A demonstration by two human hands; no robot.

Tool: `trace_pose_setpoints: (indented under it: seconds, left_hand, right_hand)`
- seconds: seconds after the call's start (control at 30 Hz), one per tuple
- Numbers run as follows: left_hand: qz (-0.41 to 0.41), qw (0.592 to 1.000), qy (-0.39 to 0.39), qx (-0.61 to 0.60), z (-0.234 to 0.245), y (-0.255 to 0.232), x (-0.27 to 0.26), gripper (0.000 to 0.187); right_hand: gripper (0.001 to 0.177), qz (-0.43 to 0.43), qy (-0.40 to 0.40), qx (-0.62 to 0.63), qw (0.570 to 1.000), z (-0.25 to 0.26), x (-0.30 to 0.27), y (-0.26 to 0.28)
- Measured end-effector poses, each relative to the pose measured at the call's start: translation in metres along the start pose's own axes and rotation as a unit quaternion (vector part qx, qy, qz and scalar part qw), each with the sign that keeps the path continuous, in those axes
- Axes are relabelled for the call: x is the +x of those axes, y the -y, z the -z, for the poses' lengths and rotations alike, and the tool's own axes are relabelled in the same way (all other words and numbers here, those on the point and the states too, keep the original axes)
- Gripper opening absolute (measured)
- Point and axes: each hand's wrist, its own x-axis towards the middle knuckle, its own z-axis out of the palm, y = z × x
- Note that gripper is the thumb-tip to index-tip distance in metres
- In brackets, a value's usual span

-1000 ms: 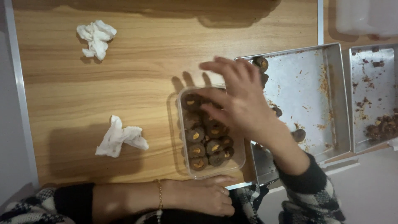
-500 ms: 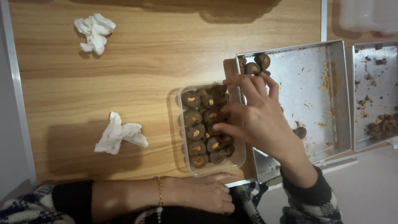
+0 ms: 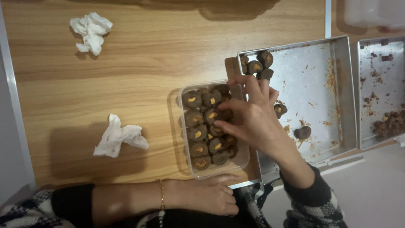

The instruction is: Packing dark cookies with yellow centers from a metal tray into a plastic container.

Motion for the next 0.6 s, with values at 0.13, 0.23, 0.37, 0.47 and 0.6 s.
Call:
trace_pose_setpoints:
  seconds: [0.13, 0.23, 0.37, 0.47, 0.6]
  left_hand:
    - [-0.001, 1.000, -0.011, -0.006, 0.000, 0.000, 0.000, 0.019]
    - [-0.001, 1.000, -0.019, -0.022, 0.002, -0.001, 0.001, 0.020]
    - [0.006, 1.000, -0.030, 0.006, 0.009, -0.004, 0.003, 0.026]
    - [0.008, 0.999, -0.014, 0.042, 0.005, -0.004, 0.003, 0.024]
    - [0.003, 1.000, -0.007, 0.006, 0.028, -0.005, 0.011, 0.025]
  right_hand:
    - [0.040, -0.015, -0.017, 0.003, 1.000, 0.001, -0.004, 0.002]
    - [0.033, -0.037, -0.037, 0.015, 0.999, 0.004, -0.007, 0.000]
    - [0.026, -0.031, -0.076, 0.007, 0.997, -0.003, -0.009, -0.005]
    - [0.029, -0.031, -0.053, 0.014, 0.998, 0.004, -0.011, -0.003]
    - [0.025, -0.057, -0.127, 0.017, 0.990, 0.023, -0.035, -0.039]
